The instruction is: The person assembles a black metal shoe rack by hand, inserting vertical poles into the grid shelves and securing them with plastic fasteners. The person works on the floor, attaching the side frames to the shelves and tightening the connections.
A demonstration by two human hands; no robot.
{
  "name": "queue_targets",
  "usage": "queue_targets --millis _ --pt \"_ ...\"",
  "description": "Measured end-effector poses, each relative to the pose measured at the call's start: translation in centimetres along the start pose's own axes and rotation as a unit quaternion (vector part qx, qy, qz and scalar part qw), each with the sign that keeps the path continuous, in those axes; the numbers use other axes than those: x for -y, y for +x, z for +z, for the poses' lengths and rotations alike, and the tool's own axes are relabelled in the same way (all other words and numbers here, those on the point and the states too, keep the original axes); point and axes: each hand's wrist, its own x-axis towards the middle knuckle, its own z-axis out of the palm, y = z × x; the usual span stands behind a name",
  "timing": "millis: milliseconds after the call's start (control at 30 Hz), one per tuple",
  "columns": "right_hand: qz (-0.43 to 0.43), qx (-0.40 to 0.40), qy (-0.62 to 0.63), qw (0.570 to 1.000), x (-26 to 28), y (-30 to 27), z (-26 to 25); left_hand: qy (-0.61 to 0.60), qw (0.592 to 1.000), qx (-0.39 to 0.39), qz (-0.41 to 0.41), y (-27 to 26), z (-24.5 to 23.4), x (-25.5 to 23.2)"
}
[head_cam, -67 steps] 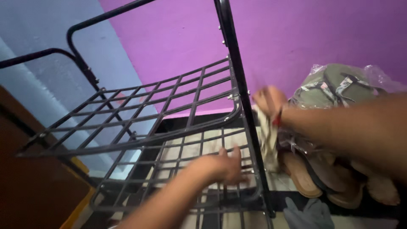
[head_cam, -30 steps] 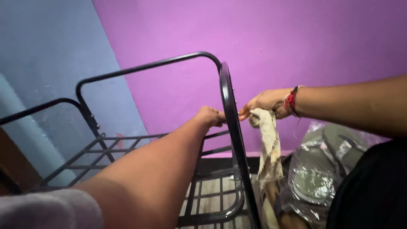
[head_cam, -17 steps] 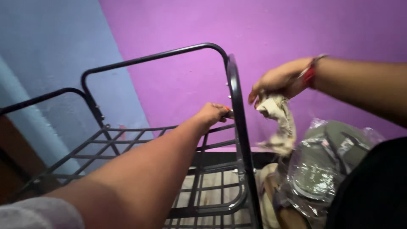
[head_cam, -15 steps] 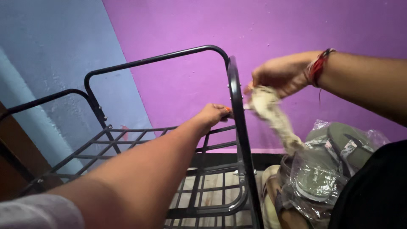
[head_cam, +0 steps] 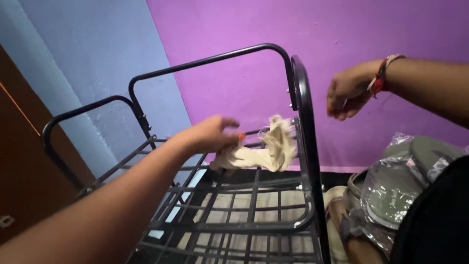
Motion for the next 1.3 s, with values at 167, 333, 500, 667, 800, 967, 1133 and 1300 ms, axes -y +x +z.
queue_targets --millis 167,333,500,667,800,967,1133,1300 --pt "-0.04 -0.033 0.126 0.991 -0.8 0.7 2.1 -0.004 0.982 -0.082 0.172 11.8 4.5 -2.0" --pt "-0.065 0.037 0.274 0.959 -3.7 2.1 2.7 -0.219 0.971 0.01 0.095 21.0 11.5 -1.7" --pt "-0.055 0.012 0.342 0.938 -5.0 3.2 3.5 -0.258 0.964 0.057 0.021 21.4 11.6 -0.9" --pt "-0.038 0.004 0.368 0.929 -4.5 5.5 3.6 -0.25 0.967 0.043 0.0 22.0 11.7 -1.1" --pt "-0.038 -0.064 0.358 0.931 -3.4 3.5 6.3 -0.229 0.972 0.043 -0.031 20.3 12.3 -1.3" --pt "-0.032 -0.05 0.26 0.964 -1.7 3.5 5.6 -0.287 0.951 0.112 0.005 21.8 11.4 -0.3" --pt "-0.073 0.008 0.21 0.975 -3.0 4.7 4.3 -0.128 0.985 0.076 0.083 19.5 10.0 -0.6" --pt "-0.139 0.02 0.177 0.974 -4.2 6.1 3.5 0.019 0.988 0.066 0.14 16.1 10.2 0.6"
